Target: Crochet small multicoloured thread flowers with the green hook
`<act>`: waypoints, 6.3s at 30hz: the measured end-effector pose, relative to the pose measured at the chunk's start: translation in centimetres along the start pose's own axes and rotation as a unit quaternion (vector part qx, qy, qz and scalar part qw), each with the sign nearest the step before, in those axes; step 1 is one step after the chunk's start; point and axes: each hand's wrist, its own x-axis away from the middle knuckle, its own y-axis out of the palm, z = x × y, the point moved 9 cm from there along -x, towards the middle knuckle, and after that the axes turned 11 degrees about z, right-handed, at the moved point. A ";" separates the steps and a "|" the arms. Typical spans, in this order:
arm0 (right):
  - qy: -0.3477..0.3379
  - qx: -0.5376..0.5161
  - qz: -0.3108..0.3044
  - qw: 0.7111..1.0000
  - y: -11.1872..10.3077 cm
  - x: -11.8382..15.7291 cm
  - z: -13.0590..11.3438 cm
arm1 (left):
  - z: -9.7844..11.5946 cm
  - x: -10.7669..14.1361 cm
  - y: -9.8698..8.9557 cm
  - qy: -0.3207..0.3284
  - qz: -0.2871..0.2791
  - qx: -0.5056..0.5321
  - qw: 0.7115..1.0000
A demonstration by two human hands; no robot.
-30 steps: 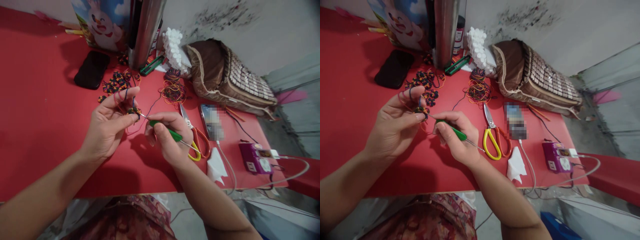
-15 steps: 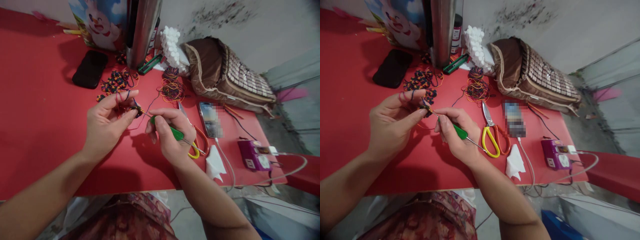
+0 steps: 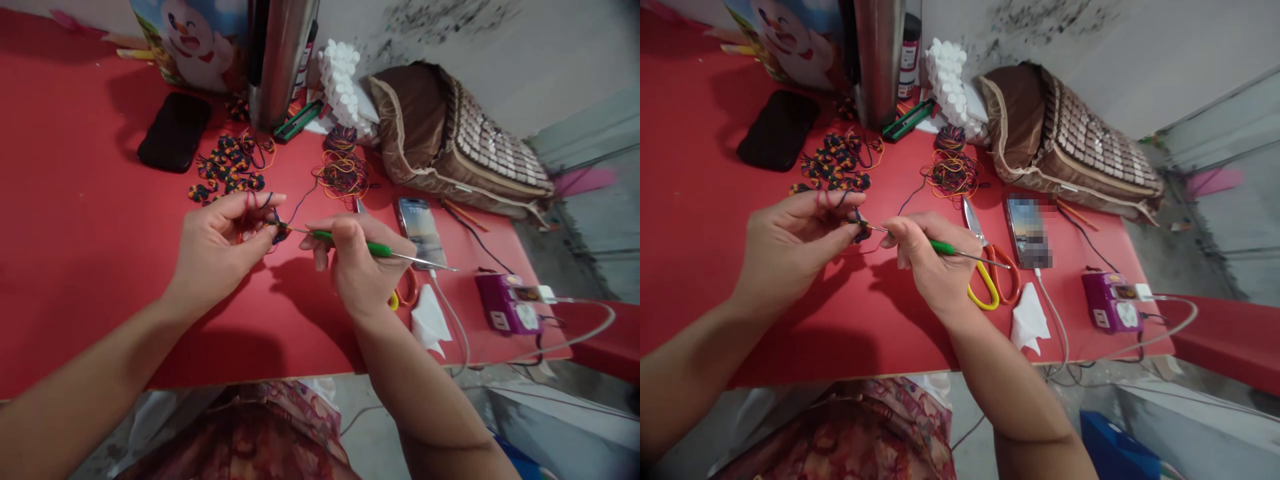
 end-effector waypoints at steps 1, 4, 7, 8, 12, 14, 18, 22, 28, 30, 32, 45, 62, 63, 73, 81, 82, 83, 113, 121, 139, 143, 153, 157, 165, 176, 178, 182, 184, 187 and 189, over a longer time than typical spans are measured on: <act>0.002 0.000 0.002 1.000 -0.1 0.0 0.1 | -0.1 0.0 0.0 -0.008 0.000 -0.003 1.000; -0.001 0.015 -0.008 1.000 0.0 0.3 0.2 | -0.4 -0.2 0.0 -0.036 0.003 -0.004 0.999; 0.001 0.018 -0.030 0.999 0.4 0.4 0.0 | -0.6 -0.4 -0.2 -0.054 0.009 0.008 0.998; 0.007 0.018 -0.037 0.999 0.5 0.4 -0.1 | -0.6 -0.4 -0.3 -0.055 0.011 0.009 0.998; 0.018 0.034 -0.069 0.997 1.1 0.4 -0.6 | -0.3 -0.5 -0.4 -0.041 0.010 -0.010 0.999; 0.023 0.039 -0.070 0.997 1.1 0.4 -0.7 | 0.0 -0.4 -0.4 -0.031 0.005 -0.033 0.999; 0.079 0.027 -0.055 0.995 1.1 0.3 0.5 | 0.6 -0.3 0.1 -0.010 -0.017 -0.087 0.996; 0.161 0.015 -0.036 0.986 0.8 0.2 2.4 | 0.0 -0.3 0.5 -0.053 -0.047 -0.090 0.993; 0.203 -0.028 -0.028 0.978 0.7 -0.1 3.5 | -0.9 -0.1 0.5 -0.124 -0.046 -0.027 0.991; 0.193 -0.023 -0.027 0.981 0.8 -0.1 3.4 | -0.8 0.0 0.5 -0.125 -0.041 -0.021 0.991; 0.166 -0.009 -0.026 0.986 0.9 -0.1 2.9 | -0.8 0.0 0.5 -0.122 -0.035 -0.029 0.991; -0.019 0.093 -0.039 0.995 0.7 1.1 -0.4 | -0.4 -0.4 0.1 -0.101 0.005 -0.013 0.995; 0.324 -0.196 -0.058 0.924 3.8 2.1 5.5 | -1.7 -0.2 0.5 -0.177 0.008 0.132 0.975; 0.291 -0.205 -0.082 0.931 3.9 2.0 5.1 | -1.7 -0.3 0.4 -0.180 0.014 0.136 0.974; -0.221 0.168 -0.174 0.945 2.0 1.6 -3.0 | -1.4 -0.3 0.3 -0.189 0.008 0.151 0.970; -0.395 0.167 -0.129 0.894 1.7 3.2 -4.3 | -1.0 0.7 1.3 -0.203 -0.012 0.207 0.957; -0.388 0.155 -0.124 0.900 1.7 3.4 -4.1 | -1.2 0.8 1.3 -0.218 -0.014 0.214 0.952; -0.360 0.143 -0.121 0.914 1.6 3.3 -3.6 | -1.6 0.9 1.5 -0.236 -0.019 0.217 0.947; -0.213 0.128 -0.118 0.961 2.3 1.3 -3.3 | -1.0 0.2 0.3 -0.162 -0.001 0.164 0.973; -0.221 0.132 -0.087 0.962 1.9 1.3 -3.3 | -1.7 0.4 0.7 -0.283 -0.019 0.248 0.926; -0.261 0.093 -0.144 0.950 2.4 2.3 -4.7 | -2.9 -0.7 0.9 -0.255 -0.036 0.231 0.938; -0.265 0.104 -0.127 0.950 2.3 2.1 -4.3 | -1.1 -0.3 1.4 -0.190 -0.082 0.230 0.951; -0.266 0.118 -0.114 0.950 2.0 1.6 -4.0 | -0.9 -0.3 0.5 -0.117 -0.057 0.141 0.981; -0.277 0.111 -0.121 0.947 2.1 1.8 -4.4 | -1.3 -0.6 0.3 -0.128 -0.046 0.174 0.975; -0.261 0.111 -0.081 0.956 1.4 1.5 -4.4 | -1.0 -0.7 0.3 -0.064 -0.059 0.073 0.994; -0.233 0.102 -0.113 0.961 2.0 2.0 -3.5 | -3.1 0.3 1.0 -0.308 -0.060 0.277 0.908; -0.236 0.104 -0.122 0.959 2.1 2.1 -3.3 | -3.1 0.5 1.3 -0.296 -0.064 0.282 0.910; -0.243 0.113 -0.133 0.954 2.4 2.3 -3.1 | -2.8 0.3 1.6 -0.244 -0.063 0.259 0.933; -0.235 0.117 -0.132 0.956 2.4 2.2 -2.9 | -2.6 0.1 1.5 -0.212 -0.062 0.237 0.946; -0.231 0.124 -0.134 0.956 2.4 2.1 -2.8 | -2.4 -0.3 1.1 -0.177 -0.050 0.194 0.964; -0.238 0.128 -0.131 0.954 2.3 2.1 -2.9 | -2.3 -0.5 0.8 -0.162 -0.042 0.181 0.969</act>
